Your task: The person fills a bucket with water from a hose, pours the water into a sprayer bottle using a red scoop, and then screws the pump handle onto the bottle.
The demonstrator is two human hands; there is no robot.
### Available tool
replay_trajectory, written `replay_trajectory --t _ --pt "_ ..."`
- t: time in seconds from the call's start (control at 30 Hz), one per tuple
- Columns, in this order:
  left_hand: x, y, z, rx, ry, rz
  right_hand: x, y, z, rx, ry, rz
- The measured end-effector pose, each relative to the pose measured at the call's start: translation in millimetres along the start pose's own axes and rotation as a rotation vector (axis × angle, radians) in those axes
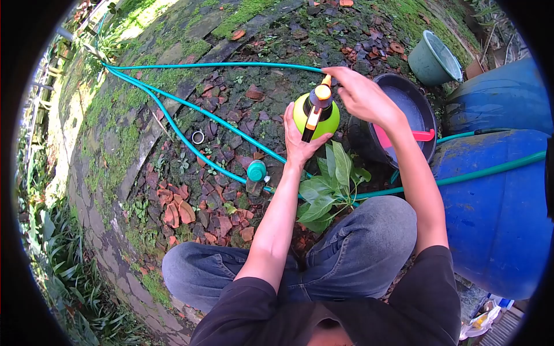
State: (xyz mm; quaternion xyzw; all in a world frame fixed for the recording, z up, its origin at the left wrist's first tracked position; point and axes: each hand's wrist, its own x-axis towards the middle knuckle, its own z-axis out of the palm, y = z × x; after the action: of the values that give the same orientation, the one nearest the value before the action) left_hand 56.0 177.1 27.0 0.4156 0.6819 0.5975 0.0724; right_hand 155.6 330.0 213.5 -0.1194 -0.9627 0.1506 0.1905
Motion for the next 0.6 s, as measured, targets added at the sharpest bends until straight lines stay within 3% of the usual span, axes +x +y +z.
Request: replay_trajectory --t 0.1,0.13,0.23,0.37,0.5,0.6 --pt "0 4 2 -0.041 -0.01 -0.029 5 -6 11 0.024 -0.098 0.042" --pt "0 5 3 -0.067 -0.015 -0.041 0 -11 7 -0.002 -0.177 0.222" --pt "-4 6 7 -0.076 -0.036 -0.053 0 -39 -16 -0.32 -0.302 0.23" --pt "-6 11 10 -0.018 -0.031 -0.019 -9 6 -10 0.122 -0.333 0.06" --pt "-4 17 9 -0.006 -0.079 -0.051 -23 0 7 -0.09 -0.219 0.135" --pt "-1 18 15 0.019 -0.009 -0.031 -29 -20 35 -0.193 -0.067 0.392"
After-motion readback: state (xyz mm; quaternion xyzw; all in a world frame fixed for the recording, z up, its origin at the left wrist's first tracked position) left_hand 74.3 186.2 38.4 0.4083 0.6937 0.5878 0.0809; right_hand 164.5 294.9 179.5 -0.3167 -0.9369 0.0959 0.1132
